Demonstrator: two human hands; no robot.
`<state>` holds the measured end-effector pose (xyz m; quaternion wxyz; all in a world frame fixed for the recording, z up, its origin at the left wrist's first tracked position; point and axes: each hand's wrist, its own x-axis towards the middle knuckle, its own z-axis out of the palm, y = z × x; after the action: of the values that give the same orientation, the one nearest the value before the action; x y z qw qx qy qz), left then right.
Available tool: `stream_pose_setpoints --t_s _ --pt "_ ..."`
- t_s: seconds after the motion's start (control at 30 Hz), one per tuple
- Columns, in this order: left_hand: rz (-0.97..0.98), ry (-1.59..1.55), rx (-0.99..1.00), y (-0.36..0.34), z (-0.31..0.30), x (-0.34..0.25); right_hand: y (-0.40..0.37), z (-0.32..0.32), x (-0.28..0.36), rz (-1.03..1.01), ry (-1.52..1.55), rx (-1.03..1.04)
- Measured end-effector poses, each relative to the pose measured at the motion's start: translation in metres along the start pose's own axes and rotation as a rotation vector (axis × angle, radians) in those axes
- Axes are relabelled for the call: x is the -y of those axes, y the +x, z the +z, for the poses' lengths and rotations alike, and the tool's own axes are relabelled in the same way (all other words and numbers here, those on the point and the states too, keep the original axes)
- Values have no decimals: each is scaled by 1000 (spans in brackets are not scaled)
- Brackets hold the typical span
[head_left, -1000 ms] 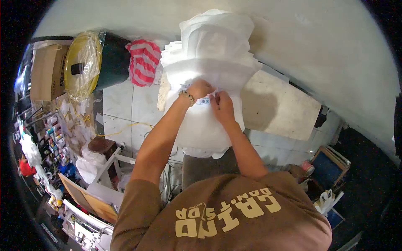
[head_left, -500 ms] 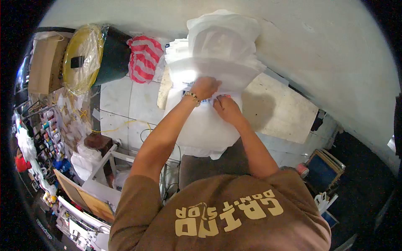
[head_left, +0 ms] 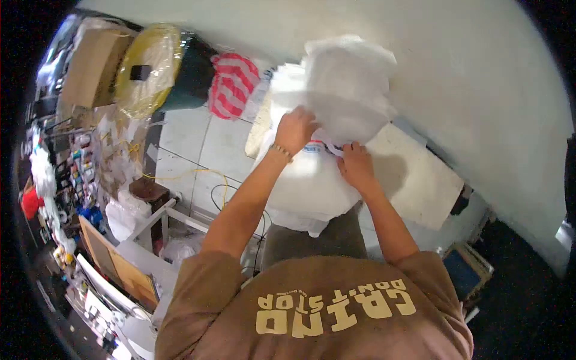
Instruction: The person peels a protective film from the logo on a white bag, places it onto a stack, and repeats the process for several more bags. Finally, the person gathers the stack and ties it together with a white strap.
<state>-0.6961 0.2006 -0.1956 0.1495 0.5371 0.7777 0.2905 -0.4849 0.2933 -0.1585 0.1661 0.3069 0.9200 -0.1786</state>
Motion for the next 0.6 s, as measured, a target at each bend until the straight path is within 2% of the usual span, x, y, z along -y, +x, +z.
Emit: stream_pose_setpoints --t_s 0.07,0.13,0.2,0.23,0.27,0.37,0.4,0.43,0.47,0.53,0.57,0.6 --pt "-29 -49 -239 -30 -41 3 25 6 12 -120 62 -83" --pt "-207 -66 -293 -79 -77 5 43 36 13 -248 116 -151" --pt "-376 -124 -263 -145 -100 21 69 65 14 -339 89 -313" --pt "-516 -118 -209 -178 -114 17 69 32 24 -323 164 -122" --pt "-658 -116 -171 -210 -125 12 75 39 23 -323 131 -91" --pt "-929 -223 -286 -309 -110 5 84 49 26 -480 71 -113" --pt "-996 -312 -328 -339 -96 -1 79 54 25 -506 59 -111" --pt "-1060 -364 -348 -367 -68 4 82 61 22 -442 41 -88" --pt "-1116 -422 -368 -389 -45 4 85 70 13 -492 30 -111" --pt "-1028 -794 -491 -412 -24 -17 91 91 2 -415 32 -175" --pt "-981 -752 -462 -422 -17 -28 95 95 13 -366 43 -201" --pt "-934 -713 -429 -425 -13 -31 87 68 24 -383 112 -188"
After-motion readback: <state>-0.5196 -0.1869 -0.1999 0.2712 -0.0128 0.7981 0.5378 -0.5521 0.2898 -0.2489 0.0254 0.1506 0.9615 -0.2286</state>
